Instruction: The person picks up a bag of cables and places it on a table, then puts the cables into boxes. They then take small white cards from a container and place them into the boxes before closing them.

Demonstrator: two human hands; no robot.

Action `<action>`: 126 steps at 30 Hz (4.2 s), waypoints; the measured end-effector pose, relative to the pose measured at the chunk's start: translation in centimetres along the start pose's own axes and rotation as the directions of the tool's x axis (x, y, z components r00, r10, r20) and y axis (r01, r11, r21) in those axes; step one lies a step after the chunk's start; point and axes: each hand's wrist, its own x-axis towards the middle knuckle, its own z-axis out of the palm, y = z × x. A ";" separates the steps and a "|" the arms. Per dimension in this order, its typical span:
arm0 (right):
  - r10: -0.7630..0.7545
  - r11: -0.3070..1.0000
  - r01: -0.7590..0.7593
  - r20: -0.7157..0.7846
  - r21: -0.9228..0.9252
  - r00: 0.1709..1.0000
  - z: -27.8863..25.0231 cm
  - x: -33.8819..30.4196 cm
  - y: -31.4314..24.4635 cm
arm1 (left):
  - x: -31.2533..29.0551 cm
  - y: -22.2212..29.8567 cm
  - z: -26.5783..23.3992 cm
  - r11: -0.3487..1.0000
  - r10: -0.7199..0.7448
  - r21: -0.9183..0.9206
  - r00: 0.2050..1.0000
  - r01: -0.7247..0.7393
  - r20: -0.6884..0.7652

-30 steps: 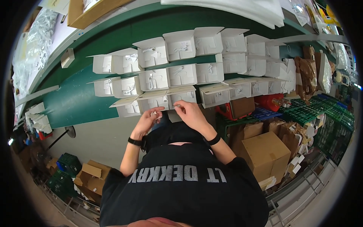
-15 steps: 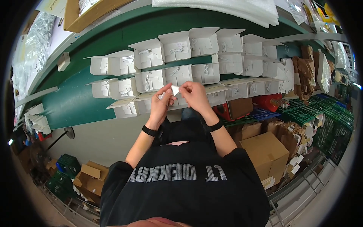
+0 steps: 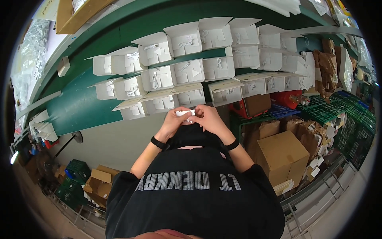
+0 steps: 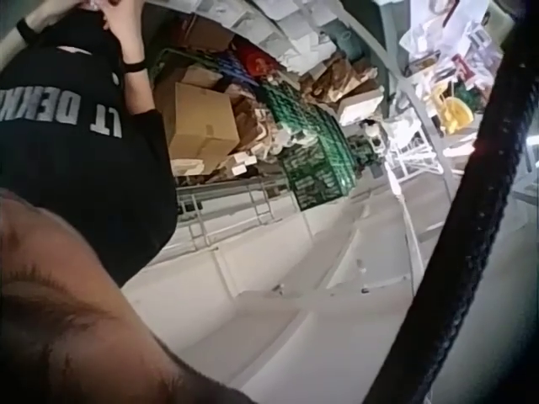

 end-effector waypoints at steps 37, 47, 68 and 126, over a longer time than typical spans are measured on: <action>-0.525 0.752 0.380 -0.142 -0.538 0.839 -1.9 3.4 4.3 | 0.9 -5.6 -0.9 0.954 0.233 -0.041 0.817 -0.299 -0.528; -0.247 0.968 0.248 -0.026 0.037 0.969 -9.5 1.2 -2.6 | 2.7 1.2 8.7 0.890 0.308 -0.214 0.879 -0.402 -0.365; -0.235 0.971 0.230 0.122 0.058 0.964 -15.3 4.4 -4.1 | 7.0 4.6 12.2 0.938 0.332 -0.039 0.923 -0.345 -0.194; -0.293 0.947 0.320 -0.364 0.014 0.884 -21.2 -1.8 -2.0 | 8.9 1.8 16.0 0.964 0.200 0.172 0.979 -0.202 0.030</action>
